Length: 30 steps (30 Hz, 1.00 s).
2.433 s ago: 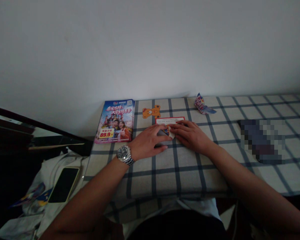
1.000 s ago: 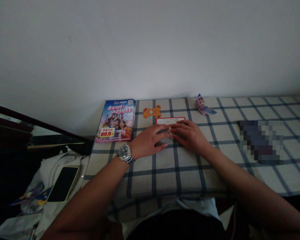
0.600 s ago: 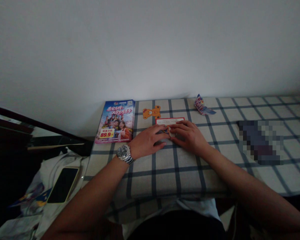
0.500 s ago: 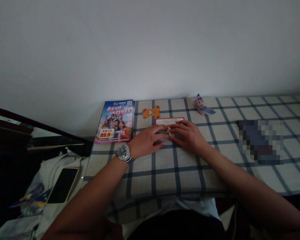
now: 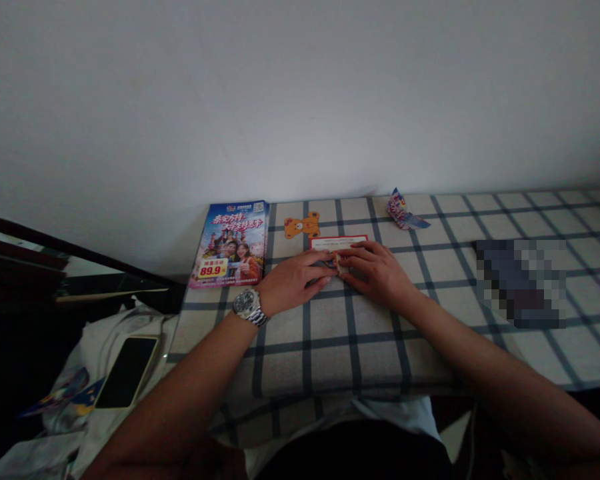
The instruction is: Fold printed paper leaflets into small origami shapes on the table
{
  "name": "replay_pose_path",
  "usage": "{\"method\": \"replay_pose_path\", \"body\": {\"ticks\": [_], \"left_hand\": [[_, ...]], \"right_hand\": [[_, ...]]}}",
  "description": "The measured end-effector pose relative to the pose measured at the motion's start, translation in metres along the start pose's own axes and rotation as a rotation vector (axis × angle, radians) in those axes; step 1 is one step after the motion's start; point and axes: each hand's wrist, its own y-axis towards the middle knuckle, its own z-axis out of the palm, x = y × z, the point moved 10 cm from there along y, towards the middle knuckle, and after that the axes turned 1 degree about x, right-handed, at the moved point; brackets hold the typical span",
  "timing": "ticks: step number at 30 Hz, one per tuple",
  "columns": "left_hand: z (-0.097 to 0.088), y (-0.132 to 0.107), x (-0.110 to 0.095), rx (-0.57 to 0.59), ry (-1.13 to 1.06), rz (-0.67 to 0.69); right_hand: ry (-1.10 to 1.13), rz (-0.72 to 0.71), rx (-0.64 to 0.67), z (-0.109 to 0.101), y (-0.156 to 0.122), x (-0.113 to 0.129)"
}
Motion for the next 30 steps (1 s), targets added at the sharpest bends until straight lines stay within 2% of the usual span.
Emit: {"method": "replay_pose_path", "body": {"ticks": [10,19,23,30], "left_hand": [[-0.007,0.003,-0.005,0.003,0.047,-0.023],[-0.006,0.001,-0.001,0.015,0.040,0.006],[-0.013,0.001,0.002,-0.018,0.113,-0.052],[-0.008,-0.002,0.011,0.038,0.089,-0.076]], "right_hand": [[0.016,0.016,0.011,0.001,0.001,0.000],[-0.005,0.008,0.017,0.002,0.001,0.000],[-0.005,0.008,0.006,0.000,0.001,0.001],[0.005,0.012,0.001,0.000,0.000,0.001]]}}
